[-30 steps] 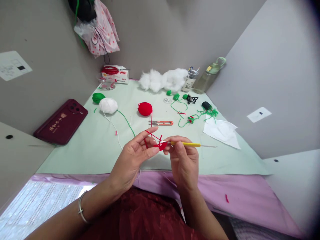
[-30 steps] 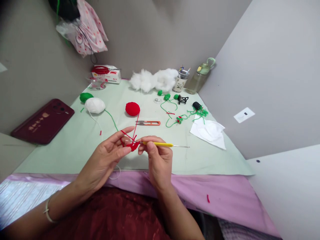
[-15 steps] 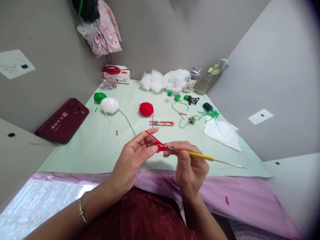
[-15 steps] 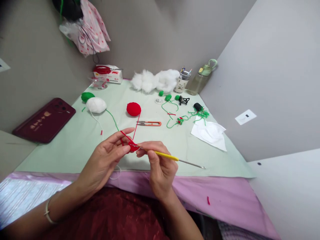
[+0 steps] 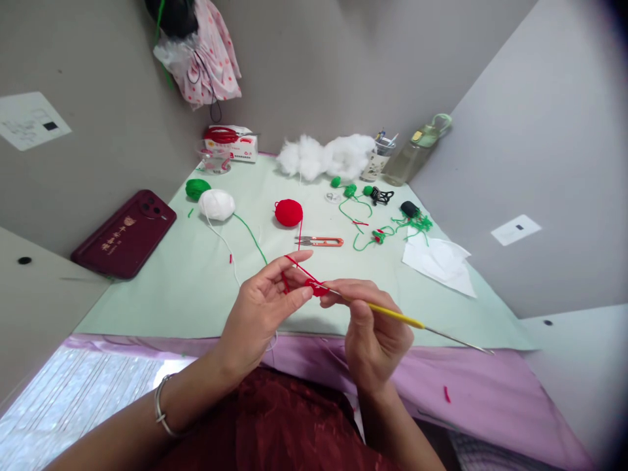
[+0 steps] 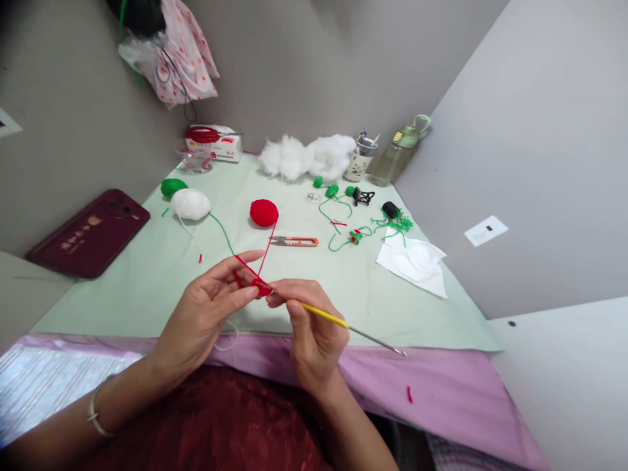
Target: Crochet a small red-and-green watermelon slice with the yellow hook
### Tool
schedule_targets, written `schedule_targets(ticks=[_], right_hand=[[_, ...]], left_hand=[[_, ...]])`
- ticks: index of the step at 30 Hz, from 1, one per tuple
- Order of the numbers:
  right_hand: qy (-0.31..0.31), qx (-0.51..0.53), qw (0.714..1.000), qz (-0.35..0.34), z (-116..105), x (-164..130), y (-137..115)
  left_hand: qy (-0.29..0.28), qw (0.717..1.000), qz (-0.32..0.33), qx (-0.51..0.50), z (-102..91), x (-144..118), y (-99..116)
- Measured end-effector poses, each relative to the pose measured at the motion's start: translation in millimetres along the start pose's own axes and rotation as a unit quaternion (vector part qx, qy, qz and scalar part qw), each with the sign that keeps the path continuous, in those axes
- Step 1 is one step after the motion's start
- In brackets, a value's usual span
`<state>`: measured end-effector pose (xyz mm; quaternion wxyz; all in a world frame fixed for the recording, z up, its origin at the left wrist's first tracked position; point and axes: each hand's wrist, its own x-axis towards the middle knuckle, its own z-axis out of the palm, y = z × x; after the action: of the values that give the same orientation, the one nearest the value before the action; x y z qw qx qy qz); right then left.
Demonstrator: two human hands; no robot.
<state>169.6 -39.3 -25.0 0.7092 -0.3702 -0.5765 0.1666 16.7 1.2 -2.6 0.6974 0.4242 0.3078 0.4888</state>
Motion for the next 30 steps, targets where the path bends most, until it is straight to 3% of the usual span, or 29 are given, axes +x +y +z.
schedule_targets(ticks=[14, 21, 26, 30], right_hand=[[-0.040, -0.071, 0.996, -0.049, -2.7, 0.8, -6.4], [-0.064, -0.111, 0.990, -0.067, -4.8, -3.7, -7.2], [-0.039, -0.090, 0.994, -0.054, 0.5, -5.7, -4.1], [-0.035, -0.087, 0.994, -0.054, 2.0, -7.4, -1.6]], left_hand=[[0.028, 0.992, 0.046, 0.117, 1.6, -3.9, 4.1], [0.051, 0.978, 0.108, 0.169, 1.2, -7.9, 4.1], [0.032, 0.993, 0.041, 0.104, 0.7, -5.9, 3.2], [0.039, 0.995, 0.029, 0.092, 0.0, -4.1, 0.3]])
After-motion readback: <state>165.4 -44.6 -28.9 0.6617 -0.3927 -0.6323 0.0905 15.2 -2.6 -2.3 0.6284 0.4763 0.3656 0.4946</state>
